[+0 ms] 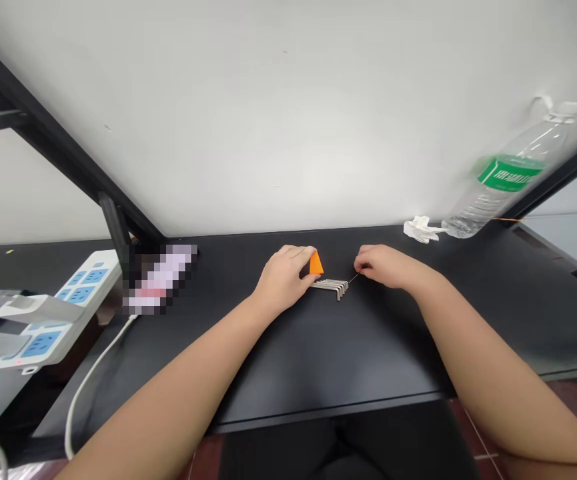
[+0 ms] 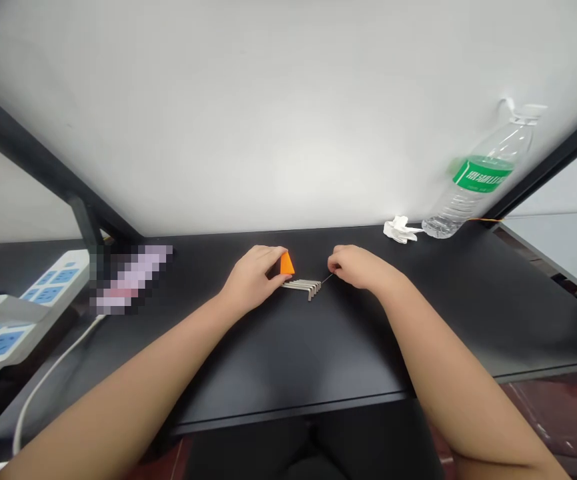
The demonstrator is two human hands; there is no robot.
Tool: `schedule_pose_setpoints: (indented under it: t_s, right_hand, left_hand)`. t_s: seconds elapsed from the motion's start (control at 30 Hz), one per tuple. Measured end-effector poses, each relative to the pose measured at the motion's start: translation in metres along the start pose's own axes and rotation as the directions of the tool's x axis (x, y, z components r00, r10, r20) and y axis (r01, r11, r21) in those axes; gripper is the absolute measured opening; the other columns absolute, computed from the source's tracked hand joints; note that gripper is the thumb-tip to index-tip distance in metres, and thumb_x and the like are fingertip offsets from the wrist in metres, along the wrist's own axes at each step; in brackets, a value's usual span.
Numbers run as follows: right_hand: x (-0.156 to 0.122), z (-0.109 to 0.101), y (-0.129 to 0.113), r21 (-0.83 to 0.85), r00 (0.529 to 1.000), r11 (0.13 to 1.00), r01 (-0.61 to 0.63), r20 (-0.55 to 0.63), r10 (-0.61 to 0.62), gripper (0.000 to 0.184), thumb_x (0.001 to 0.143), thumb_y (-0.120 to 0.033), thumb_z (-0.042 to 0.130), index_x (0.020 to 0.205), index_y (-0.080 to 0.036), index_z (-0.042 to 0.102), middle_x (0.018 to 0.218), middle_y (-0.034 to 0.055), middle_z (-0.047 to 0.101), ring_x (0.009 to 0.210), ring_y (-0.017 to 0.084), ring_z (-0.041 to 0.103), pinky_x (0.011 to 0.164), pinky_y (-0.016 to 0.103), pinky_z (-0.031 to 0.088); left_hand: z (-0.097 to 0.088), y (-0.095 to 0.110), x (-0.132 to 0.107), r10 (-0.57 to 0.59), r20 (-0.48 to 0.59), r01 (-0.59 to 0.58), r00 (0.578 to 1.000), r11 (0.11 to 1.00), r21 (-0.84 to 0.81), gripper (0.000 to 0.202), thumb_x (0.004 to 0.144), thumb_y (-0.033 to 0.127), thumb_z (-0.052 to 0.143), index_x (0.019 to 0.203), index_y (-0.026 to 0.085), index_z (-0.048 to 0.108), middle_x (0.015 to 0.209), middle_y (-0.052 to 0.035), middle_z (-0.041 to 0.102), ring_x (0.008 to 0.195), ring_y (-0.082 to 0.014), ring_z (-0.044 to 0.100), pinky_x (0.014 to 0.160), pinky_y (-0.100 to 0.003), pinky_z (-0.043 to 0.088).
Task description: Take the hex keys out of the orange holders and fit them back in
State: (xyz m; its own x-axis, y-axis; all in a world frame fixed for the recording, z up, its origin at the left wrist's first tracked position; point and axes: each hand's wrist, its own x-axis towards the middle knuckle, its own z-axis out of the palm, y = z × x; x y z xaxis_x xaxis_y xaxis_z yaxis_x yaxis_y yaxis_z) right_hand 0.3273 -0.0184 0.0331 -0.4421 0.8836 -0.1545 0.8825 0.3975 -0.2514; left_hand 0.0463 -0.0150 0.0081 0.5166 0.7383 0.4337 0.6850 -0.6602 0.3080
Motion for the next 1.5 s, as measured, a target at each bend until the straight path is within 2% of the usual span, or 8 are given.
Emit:
schedule_pose_setpoints:
  t_s: [0.13, 0.37, 0.67, 0.83, 0.97, 1.1, 1.33, 1.5]
  right_hand:
    - [-0.006, -0.006, -0.006, -0.091, 0.981, 0.980, -0.179, 0.059, 0.185, 0.014, 0.079, -0.007, 0.060, 0.070, -0.018, 0.061, 0.092, 0.0067, 0.064, 0.067, 0.016, 0.056, 0.059, 0.029, 0.038]
    - [-0.002, -0.004, -0.016, -0.110, 0.971, 0.971, -0.211, 0.090, 0.221, 0.010, 0.075, -0.009, 0.061, 0.072, -0.019, 0.060, 0.086, 0.0077, 0.067, 0.067, 0.018, 0.057, 0.056, 0.029, 0.035]
    - [0.003, 0.006, -0.010, 0.146, 0.995, 0.985, -0.092, 0.035, 0.088, 0.012, 0.084, -0.013, 0.056, 0.082, -0.022, 0.065, 0.083, 0.0004, 0.069, 0.068, 0.014, 0.060, 0.062, 0.025, 0.040]
    - [0.004, 0.010, -0.021, 0.048, 0.999, 0.999, -0.016, -0.038, 0.018, 0.013, 0.086, -0.014, 0.056, 0.082, -0.021, 0.066, 0.089, 0.0035, 0.068, 0.079, 0.017, 0.060, 0.069, 0.026, 0.042]
    - [0.001, 0.009, -0.030, 0.055, 0.999, 0.998, 0.029, -0.024, -0.027, 0.011, 0.085, -0.015, 0.057, 0.083, -0.020, 0.066, 0.090, 0.0036, 0.067, 0.079, 0.017, 0.059, 0.068, 0.026, 0.042]
    - [0.000, 0.005, -0.029, 0.106, 0.992, 0.993, -0.051, -0.106, 0.062, 0.016, 0.084, -0.011, 0.054, 0.083, -0.021, 0.066, 0.092, 0.0025, 0.068, 0.081, 0.016, 0.060, 0.070, 0.026, 0.042]
    - [0.002, 0.018, -0.049, 0.108, 0.999, 0.994, 0.002, -0.054, 0.003, 0.017, 0.091, -0.037, 0.064, 0.091, -0.021, 0.068, 0.098, 0.0061, 0.064, 0.083, 0.018, 0.060, 0.070, 0.027, 0.043]
    - [0.005, 0.024, -0.059, 0.010, 0.997, 1.000, -0.018, -0.079, 0.018, 0.004, 0.087, -0.023, 0.064, 0.087, -0.020, 0.060, 0.096, 0.0072, 0.061, 0.085, 0.019, 0.059, 0.068, 0.027, 0.040]
  left_hand:
    - [0.000, -0.001, -0.001, -0.008, 0.000, 0.008, 1.000, 1.000, -0.004, 0.042, 0.088, 0.031, 0.073, 0.129, 0.025, 0.062, 0.118, -0.0049, 0.071, 0.115, -0.0257, 0.063, 0.100, -0.040, 0.053]
    - [0.000, 0.000, 0.001, -0.010, 0.018, 0.010, 1.000, 1.000, 0.005, 0.041, 0.088, 0.030, 0.073, 0.127, 0.025, 0.062, 0.117, -0.0043, 0.072, 0.114, -0.0256, 0.063, 0.100, -0.039, 0.052]
    - [-0.002, 0.001, 0.001, -0.003, 0.014, 0.003, 1.000, 1.000, 0.004, 0.042, 0.087, 0.030, 0.073, 0.127, 0.025, 0.061, 0.117, -0.0052, 0.071, 0.115, -0.0260, 0.063, 0.099, -0.039, 0.052]
    - [-0.003, 0.002, 0.000, -0.019, 0.025, 0.019, 1.000, 1.000, 0.002, 0.040, 0.087, 0.029, 0.073, 0.125, 0.026, 0.062, 0.115, -0.0045, 0.071, 0.112, -0.0259, 0.063, 0.098, -0.039, 0.053]
    - [-0.002, 0.001, 0.000, -0.030, 0.028, 0.031, 0.999, 1.000, -0.007, 0.040, 0.087, 0.030, 0.073, 0.125, 0.026, 0.061, 0.114, -0.0053, 0.071, 0.113, -0.0265, 0.063, 0.096, -0.040, 0.053]
    - [-0.001, 0.000, 0.000, -0.037, 0.024, 0.037, 0.999, 0.999, -0.018, 0.041, 0.087, 0.029, 0.073, 0.126, 0.026, 0.061, 0.117, -0.0040, 0.071, 0.113, -0.0256, 0.063, 0.096, -0.038, 0.053]
    - [-0.001, 0.000, 0.000, -0.037, 0.019, 0.038, 0.999, 0.999, -0.021, 0.040, 0.088, 0.027, 0.072, 0.126, 0.026, 0.060, 0.116, -0.0041, 0.071, 0.108, -0.0239, 0.063, 0.093, -0.038, 0.053]
    - [0.000, -0.001, 0.000, -0.038, 0.015, 0.039, 0.999, 0.999, -0.027, 0.041, 0.088, 0.027, 0.072, 0.127, 0.025, 0.060, 0.115, -0.0043, 0.071, 0.108, -0.0239, 0.063, 0.094, -0.037, 0.053]
